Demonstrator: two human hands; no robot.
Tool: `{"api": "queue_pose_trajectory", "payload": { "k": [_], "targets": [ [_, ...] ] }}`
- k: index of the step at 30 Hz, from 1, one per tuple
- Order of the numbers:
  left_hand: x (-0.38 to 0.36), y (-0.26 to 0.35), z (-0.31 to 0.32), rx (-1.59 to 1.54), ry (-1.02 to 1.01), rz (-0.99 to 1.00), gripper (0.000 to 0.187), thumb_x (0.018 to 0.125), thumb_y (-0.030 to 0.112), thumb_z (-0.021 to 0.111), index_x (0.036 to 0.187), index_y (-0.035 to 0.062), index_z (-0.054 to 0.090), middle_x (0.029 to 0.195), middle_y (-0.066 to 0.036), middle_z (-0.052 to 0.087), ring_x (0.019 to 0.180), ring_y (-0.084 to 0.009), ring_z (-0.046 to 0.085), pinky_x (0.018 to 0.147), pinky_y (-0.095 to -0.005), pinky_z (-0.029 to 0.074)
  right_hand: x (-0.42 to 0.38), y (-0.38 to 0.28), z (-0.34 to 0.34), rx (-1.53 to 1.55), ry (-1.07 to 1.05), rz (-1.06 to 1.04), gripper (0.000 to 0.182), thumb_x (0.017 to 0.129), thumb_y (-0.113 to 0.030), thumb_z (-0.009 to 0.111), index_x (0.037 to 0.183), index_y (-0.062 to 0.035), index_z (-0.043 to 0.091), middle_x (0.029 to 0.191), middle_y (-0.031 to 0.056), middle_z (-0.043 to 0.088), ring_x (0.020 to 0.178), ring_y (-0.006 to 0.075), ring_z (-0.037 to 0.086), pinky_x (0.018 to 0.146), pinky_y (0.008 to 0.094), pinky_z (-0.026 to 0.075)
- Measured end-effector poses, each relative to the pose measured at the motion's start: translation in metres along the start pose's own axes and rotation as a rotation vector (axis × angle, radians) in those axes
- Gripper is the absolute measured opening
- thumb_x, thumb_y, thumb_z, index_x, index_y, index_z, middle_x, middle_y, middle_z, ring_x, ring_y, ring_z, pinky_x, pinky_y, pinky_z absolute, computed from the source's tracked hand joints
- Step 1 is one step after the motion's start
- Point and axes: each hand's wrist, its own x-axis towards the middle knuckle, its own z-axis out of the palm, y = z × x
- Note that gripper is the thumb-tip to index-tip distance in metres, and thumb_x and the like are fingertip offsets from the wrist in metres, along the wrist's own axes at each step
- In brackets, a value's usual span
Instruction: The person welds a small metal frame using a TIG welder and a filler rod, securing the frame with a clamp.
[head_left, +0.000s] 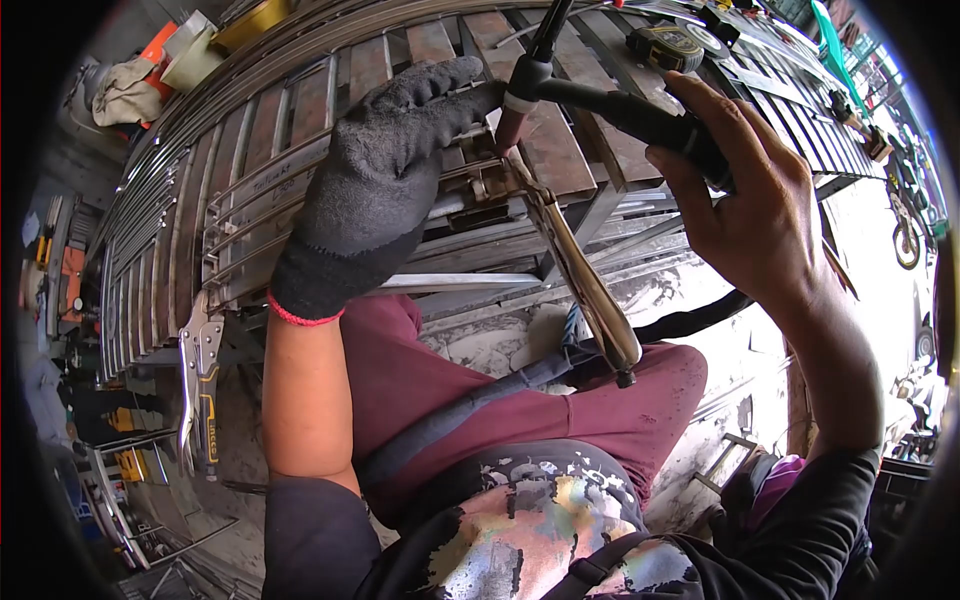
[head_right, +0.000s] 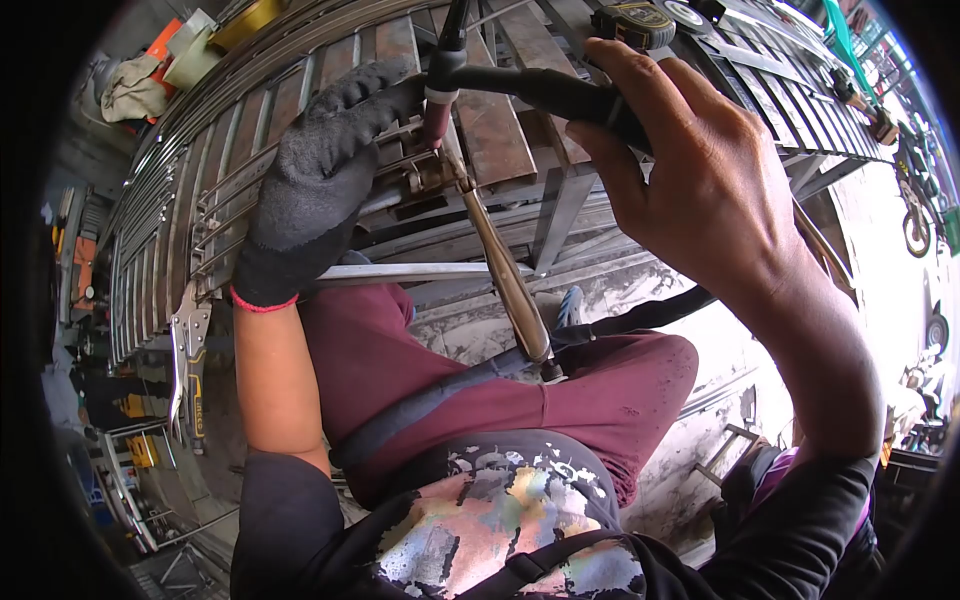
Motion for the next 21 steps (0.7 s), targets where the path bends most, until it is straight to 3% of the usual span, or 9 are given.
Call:
{"api": "queue_pose_trajectory", "payload": {
  "k": [3, 6, 9, 15, 18, 21],
  "targets": [
    [-0.003, 0.012, 0.004, -0.302, 0.028, -0.169, 0.058, 0.093, -0.017, 0.046, 0.146, -0.001, 0.065, 0.155, -0.012, 0.061, 0.144, -0.0207, 0.056, 0.123, -0.0347, 0.039, -0.001, 0.001, 0.001, -0.006, 0.01, -0.015, 0.056, 0.095, -0.013, 0.085, 0.148, -0.008, 0.065, 0.102, 0.0153, 0.076, 0.087, 0.0251, 0.078, 0.075, 0.0381, 0.064],
    [-0.003, 0.014, 0.006, -0.425, 0.041, -0.217, 0.056, 0.094, -0.017, 0.047, 0.145, -0.0009, 0.066, 0.155, -0.012, 0.061, 0.145, -0.0225, 0.057, 0.123, -0.0354, 0.04, 0.0, -0.002, -0.002, -0.008, -0.007, 0.006, 0.057, 0.095, -0.014, 0.085, 0.148, -0.0079, 0.065, 0.104, 0.0163, 0.077, 0.087, 0.0258, 0.079, 0.076, 0.0388, 0.065],
    [-0.002, 0.003, 0.0, 0.055, -0.004, 0.013, 0.058, 0.095, -0.017, 0.045, 0.147, -0.0001, 0.065, 0.154, -0.012, 0.063, 0.143, -0.0225, 0.059, 0.123, -0.0352, 0.041, -0.001, -0.004, -0.002, -0.007, -0.016, 0.024, 0.057, 0.095, -0.013, 0.085, 0.148, -0.0078, 0.064, 0.105, 0.017, 0.077, 0.088, 0.0263, 0.079, 0.076, 0.0389, 0.065],
    [-0.005, 0.009, 0.012, -0.543, 0.085, -0.22, 0.06, 0.097, -0.017, 0.044, 0.152, 0.0004, 0.06, 0.153, -0.011, 0.064, 0.141, -0.0207, 0.061, 0.123, -0.0344, 0.04, -0.003, -0.002, -0.002, -0.024, -0.016, 0.012, 0.056, 0.095, -0.013, 0.085, 0.147, -0.0071, 0.065, 0.106, 0.0171, 0.077, 0.089, 0.0265, 0.079, 0.076, 0.0387, 0.065],
    [-0.005, 0.006, 0.008, -0.33, 0.044, -0.114, 0.059, 0.098, -0.016, 0.046, 0.154, 0.0002, 0.058, 0.153, -0.012, 0.064, 0.141, -0.0205, 0.061, 0.123, -0.0345, 0.041, -0.003, -0.003, -0.002, -0.034, -0.021, 0.017, 0.055, 0.095, -0.013, 0.085, 0.145, -0.0064, 0.066, 0.105, 0.0168, 0.077, 0.088, 0.0258, 0.079, 0.075, 0.038, 0.065],
    [-0.004, 0.005, 0.007, -0.39, 0.019, -0.157, 0.06, 0.099, -0.015, 0.048, 0.156, 0.001, 0.054, 0.152, -0.012, 0.064, 0.14, -0.0202, 0.061, 0.122, -0.0342, 0.042, -0.003, -0.004, -0.002, -0.022, -0.018, -0.008, 0.051, 0.095, -0.01, 0.084, 0.142, -0.0049, 0.067, 0.103, 0.0157, 0.075, 0.084, 0.0245, 0.078, 0.072, 0.0365, 0.064]
  ]
}}
